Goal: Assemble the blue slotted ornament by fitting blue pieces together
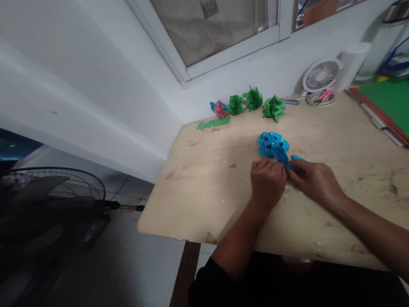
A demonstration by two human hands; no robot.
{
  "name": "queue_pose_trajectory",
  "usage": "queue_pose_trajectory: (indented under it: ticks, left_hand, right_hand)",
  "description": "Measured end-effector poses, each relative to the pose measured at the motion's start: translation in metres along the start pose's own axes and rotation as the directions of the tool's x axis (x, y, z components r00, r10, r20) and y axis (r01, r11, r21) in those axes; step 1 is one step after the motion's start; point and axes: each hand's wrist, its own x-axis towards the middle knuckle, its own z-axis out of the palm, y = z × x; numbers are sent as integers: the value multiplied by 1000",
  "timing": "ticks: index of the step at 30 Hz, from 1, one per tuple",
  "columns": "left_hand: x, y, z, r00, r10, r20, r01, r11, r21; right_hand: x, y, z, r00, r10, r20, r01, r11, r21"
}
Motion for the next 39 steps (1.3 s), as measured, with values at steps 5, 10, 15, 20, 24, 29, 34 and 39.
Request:
queue_pose_trajectory:
  ticks: [5, 10, 15, 20, 24, 29, 34, 39]
  left_hand:
    - [2, -1, -4, 966, -240, 94, 256, 932, -255]
    - [3, -6, -6, 853, -431, 294, 521, 667, -533]
    - [3, -10, 0, 757, -483, 440, 625, 339, -703]
    - [5, -15, -4, 751, -452, 481, 612, 203, -765]
    - [6, -19, -9, 806, -358, 471, 570, 254, -781]
    - [4, -22, -9, 816, -366, 447, 573, 413, -708]
    - [4, -24, -8, 809, -429, 401, 587, 568, -577]
    - [4, -23, -11, 801, -419, 428, 596, 624, -505]
  right_hand:
    - [1, -4, -4, 995, 64, 81, -67, 997, 26]
    - [2, -6, -6, 993, 73, 89, -81, 993, 81]
    - [2, -7, -7, 988, 109, 110, -129, 972, 197]
    - [4, -3, -7, 971, 162, 178, -218, 907, 360]
    - [7, -1, -9, 954, 211, 214, -292, 817, 497]
    - [9, -8, -13, 917, 340, 207, -392, 679, 621]
    - [9, -13, -17, 910, 381, 160, -381, 622, 684]
    - [9, -10, -15, 929, 358, 89, -310, 625, 716]
